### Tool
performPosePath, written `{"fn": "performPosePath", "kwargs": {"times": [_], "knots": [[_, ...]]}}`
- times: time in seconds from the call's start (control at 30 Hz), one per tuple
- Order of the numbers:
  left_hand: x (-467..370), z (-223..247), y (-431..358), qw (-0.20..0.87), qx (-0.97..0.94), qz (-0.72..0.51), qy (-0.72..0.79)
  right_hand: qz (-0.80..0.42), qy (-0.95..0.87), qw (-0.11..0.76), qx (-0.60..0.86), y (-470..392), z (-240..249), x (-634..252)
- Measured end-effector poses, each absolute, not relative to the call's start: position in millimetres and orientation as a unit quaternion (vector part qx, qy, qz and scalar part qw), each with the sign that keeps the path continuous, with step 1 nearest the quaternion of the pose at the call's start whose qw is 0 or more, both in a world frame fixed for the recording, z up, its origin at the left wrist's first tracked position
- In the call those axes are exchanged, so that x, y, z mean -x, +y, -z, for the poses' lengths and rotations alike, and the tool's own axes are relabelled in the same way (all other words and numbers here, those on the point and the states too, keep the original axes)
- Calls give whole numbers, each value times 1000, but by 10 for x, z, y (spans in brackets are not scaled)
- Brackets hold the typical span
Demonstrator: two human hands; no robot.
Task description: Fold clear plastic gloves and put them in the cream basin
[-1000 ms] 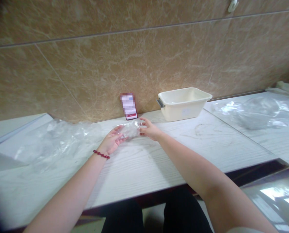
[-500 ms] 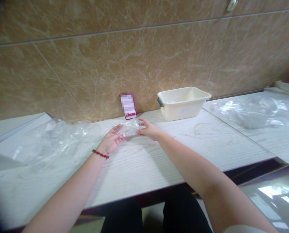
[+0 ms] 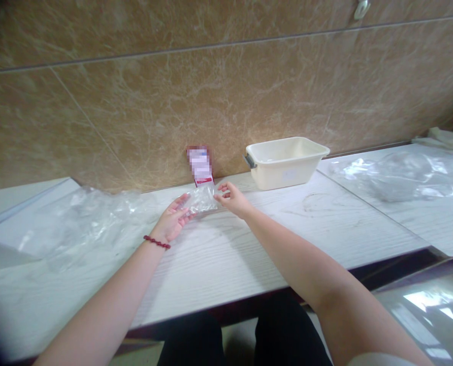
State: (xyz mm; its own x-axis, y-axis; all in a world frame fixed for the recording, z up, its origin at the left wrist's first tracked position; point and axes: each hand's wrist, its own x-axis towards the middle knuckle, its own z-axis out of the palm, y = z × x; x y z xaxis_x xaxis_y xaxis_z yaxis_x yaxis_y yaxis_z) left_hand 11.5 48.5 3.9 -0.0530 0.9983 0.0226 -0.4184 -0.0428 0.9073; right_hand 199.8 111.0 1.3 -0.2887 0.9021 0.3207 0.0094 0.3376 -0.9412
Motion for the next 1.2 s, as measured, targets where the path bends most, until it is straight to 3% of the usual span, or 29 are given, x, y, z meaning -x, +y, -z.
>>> {"fn": "performPosePath", "kwargs": {"times": [0.27, 0.63, 0.87, 1.2], "knots": [[-109, -9, 498, 571, -388, -615, 382, -428, -706, 419, 378, 1125, 2, -1995], [-114, 2, 501, 566, -395, -612, 386, -417, -720, 416, 365, 1122, 27, -1997], [-126, 7, 500, 562, -399, -613, 388, -489, -682, 375, 394, 1131, 41, -1989], [-119, 13, 498, 558, -410, -609, 388, -455, -728, 347, 378, 1117, 43, -2000]]}}
